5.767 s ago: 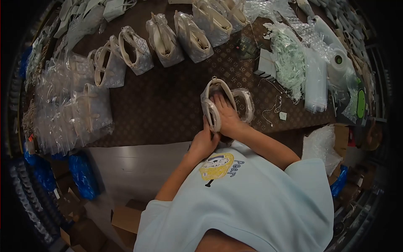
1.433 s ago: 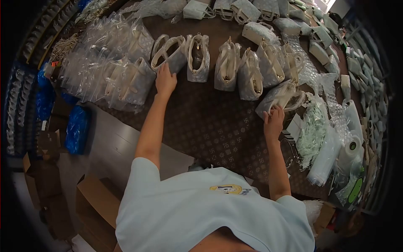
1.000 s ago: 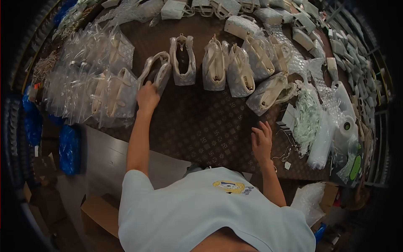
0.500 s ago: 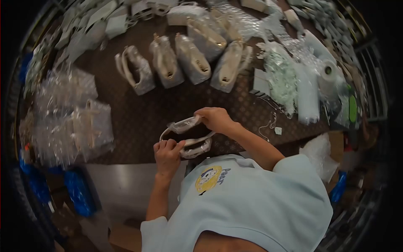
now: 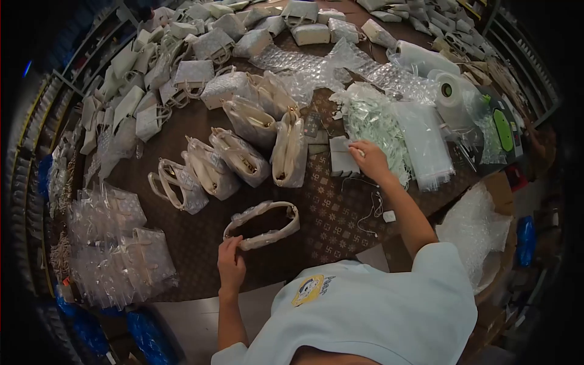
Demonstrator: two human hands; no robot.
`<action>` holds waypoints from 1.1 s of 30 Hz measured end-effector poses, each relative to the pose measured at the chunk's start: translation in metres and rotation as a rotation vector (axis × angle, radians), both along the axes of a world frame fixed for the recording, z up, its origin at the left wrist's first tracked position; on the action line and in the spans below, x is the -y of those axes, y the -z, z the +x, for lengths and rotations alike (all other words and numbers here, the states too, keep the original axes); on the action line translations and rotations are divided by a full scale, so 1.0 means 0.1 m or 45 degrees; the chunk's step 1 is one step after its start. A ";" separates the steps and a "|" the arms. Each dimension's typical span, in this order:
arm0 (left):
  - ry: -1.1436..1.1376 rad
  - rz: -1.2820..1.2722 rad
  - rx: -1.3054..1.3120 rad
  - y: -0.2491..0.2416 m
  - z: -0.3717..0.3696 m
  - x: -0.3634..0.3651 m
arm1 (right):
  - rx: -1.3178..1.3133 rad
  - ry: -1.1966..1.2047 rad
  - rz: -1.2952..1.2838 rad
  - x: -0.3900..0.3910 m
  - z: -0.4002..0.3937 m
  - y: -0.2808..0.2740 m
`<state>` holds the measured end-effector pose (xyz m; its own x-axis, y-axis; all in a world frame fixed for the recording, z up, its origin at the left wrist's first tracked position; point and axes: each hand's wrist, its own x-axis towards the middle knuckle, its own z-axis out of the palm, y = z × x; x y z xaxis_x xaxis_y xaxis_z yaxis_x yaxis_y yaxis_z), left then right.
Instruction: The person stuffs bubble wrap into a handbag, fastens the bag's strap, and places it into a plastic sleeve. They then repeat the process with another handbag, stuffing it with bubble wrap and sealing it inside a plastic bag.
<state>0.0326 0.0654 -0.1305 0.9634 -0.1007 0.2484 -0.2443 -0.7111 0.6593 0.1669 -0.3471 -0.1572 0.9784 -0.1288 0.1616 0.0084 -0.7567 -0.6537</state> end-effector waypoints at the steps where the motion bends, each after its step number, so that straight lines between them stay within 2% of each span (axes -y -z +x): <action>1: -0.019 0.019 0.017 -0.04 -0.02 -0.02 | 0.017 -0.019 0.019 0.09 0.18 0.04; 3: -0.279 -0.263 0.108 -0.15 -0.03 -0.03 | 0.164 0.021 -0.362 0.23 0.61 0.11; 4: -0.304 -0.244 0.126 -0.24 -0.02 -0.01 | 0.131 -0.009 -0.455 0.27 0.87 0.17; 6: -0.438 -0.433 0.279 -0.42 -0.05 0.10 | 0.074 -0.060 -0.604 0.34 1.38 0.29; 8: -0.434 -0.454 0.304 -0.53 -0.08 0.24 | -0.143 -0.034 -0.759 0.35 1.74 0.24; 11: -0.351 -0.393 0.347 -0.65 -0.09 0.46 | -0.195 0.088 -0.781 0.46 2.26 0.57; 13: -0.224 -0.325 0.345 -0.70 -0.07 0.59 | 0.190 0.101 -0.480 0.45 2.29 0.42; 14: -0.243 -0.328 0.358 -0.74 -0.03 0.66 | 0.535 0.085 -0.453 0.44 2.21 0.27; 15: -0.164 -0.418 0.271 -0.78 0.01 0.75 | 0.546 0.069 -0.456 0.35 2.03 0.00; 17: 0.015 -0.604 0.039 -0.86 0.12 0.92 | 0.751 -0.004 -0.174 0.10 1.56 -0.58; 19: 0.246 -0.856 -0.265 -0.87 0.27 1.08 | 0.873 -0.150 -0.048 -0.21 0.97 -1.08; 21: 0.401 -1.223 -0.598 -0.85 0.42 1.27 | 0.789 -0.378 0.124 -0.50 0.33 -1.55; 22: 0.423 -1.434 -0.770 -0.88 0.51 1.33 | 0.724 -0.627 0.071 -0.60 0.03 -1.73; 23: 0.432 -1.442 -0.769 -0.91 0.62 1.31 | 0.643 -0.874 0.015 -0.70 -0.23 -1.82; 25: 0.765 -1.915 -1.250 -0.92 0.85 1.26 | 0.547 -1.381 0.014 -0.95 -0.57 -1.81; 27: 0.718 -1.860 -1.289 -0.99 0.96 1.25 | 0.368 -1.649 0.006 -1.17 -0.78 -1.75; 28: 0.662 -1.795 -1.309 -1.00 1.00 1.24 | 0.361 -1.637 -0.001 -1.25 -0.85 -1.67; 29: 0.547 -1.725 -1.327 -0.95 1.04 1.21 | 0.268 -1.735 0.020 -1.33 -0.90 -1.59; 30: 0.553 -1.721 -1.334 -0.91 1.03 1.15 | 0.173 -1.832 0.046 -1.40 -0.95 -1.55; 32: 0.509 -1.507 -1.072 -0.85 0.99 1.04 | 0.101 -1.803 0.099 -1.46 -1.02 -1.63; 33: 0.520 -1.506 -1.097 -0.87 0.99 0.97 | 0.030 -1.774 0.157 -1.46 -1.06 -1.70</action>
